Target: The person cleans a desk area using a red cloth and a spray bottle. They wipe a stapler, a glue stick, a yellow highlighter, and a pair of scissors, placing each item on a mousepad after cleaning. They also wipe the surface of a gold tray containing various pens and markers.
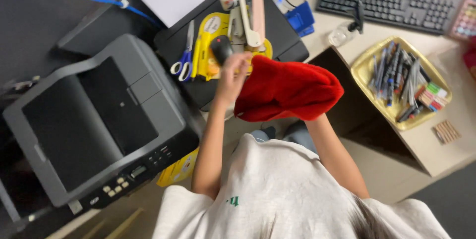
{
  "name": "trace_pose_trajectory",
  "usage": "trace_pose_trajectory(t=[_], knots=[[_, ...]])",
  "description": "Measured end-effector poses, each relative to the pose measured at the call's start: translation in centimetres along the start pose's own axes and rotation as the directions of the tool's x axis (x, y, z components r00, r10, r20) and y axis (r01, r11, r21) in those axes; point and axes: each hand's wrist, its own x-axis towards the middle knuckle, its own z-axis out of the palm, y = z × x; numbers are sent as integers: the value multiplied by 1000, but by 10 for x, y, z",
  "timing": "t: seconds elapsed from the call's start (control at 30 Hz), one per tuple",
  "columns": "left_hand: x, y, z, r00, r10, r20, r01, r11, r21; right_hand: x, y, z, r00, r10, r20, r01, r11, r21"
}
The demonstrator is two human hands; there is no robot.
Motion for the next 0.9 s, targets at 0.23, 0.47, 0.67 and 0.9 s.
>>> trace_pose_trajectory(t=[0.23,0.47,0.67,0.9], knots=[[-7,57,96,829,37,557,37,992,-122,-30,-102,-10,952,-104,-289,-116,749,-653],[0,46,212,770,7,638,71,993,-96,-76,-23,-82,711,-573,-408,19,596,-803],[-13,40,306,713,35,700,74,989,-126,-135,-42,-139,766,-311,-562,43,898,-438],[-29,4,435,538,174,825,-126,984,-125,-190,-60,-201,745,-122,-655,55,991,-122]])
